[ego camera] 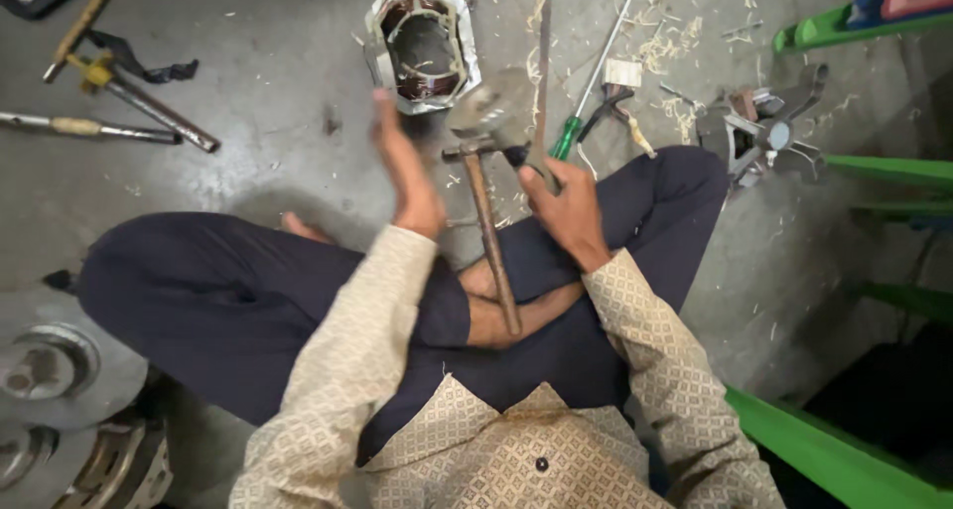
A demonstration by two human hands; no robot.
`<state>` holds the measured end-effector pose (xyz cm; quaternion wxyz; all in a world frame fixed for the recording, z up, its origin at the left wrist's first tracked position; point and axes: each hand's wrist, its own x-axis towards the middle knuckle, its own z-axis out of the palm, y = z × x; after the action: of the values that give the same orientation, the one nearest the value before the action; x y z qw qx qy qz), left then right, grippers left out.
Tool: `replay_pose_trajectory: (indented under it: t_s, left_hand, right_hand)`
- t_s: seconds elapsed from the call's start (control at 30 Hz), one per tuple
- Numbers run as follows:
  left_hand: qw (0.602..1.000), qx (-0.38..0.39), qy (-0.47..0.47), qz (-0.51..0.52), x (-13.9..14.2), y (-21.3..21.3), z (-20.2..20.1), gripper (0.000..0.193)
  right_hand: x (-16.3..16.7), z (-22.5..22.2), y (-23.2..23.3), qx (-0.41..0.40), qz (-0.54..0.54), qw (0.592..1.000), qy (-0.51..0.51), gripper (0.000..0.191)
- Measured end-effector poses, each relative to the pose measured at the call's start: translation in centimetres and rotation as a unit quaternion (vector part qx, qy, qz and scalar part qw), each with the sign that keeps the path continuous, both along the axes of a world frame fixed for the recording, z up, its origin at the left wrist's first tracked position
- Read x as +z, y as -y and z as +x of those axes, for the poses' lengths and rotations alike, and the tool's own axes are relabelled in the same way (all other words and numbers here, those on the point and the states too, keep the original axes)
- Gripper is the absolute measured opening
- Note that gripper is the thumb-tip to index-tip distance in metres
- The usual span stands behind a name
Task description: The person sits on the workshop floor holding a metal motor-like component and repeatedly strikes it with a hammer, repositioning the part and using a metal dolly as a support while working on their lap.
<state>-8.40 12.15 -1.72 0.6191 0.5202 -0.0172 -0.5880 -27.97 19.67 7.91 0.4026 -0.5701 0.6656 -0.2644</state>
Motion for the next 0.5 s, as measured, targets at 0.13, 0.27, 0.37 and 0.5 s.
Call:
replay_pose_trajectory:
  t_s: [0.13,0.27,0.37,0.5]
  left_hand:
    - [0.993,-0.091,0.058,-0.053,2.4,-0.7,-1.8,0.079]
    - [0.989,-0.077,0.114,0.05,3.6,0.5,-1.7,0.087]
    - [0.972,-0.077,0.207,0.078,4.4,0.8,-1.4,0.086]
    - [0.941,-0.106,0.322,-0.005,5.4,1.2,-0.9,0.078]
  right_hand:
    - [-0.3,-0.9,-1.6,-0.045,0.009,0.994,0.101,0.056]
    - [-1.2,-2.0,-2.3,-0.078,-0.011,0.975,0.207,0.054]
    - [-2.0,-2.8,-2.3,-0.116,-0.01,0.962,0.247,0.055]
    - [-3.1,-3.1,-2.1,-0.122,-0.006,0.954,0.275,0.054]
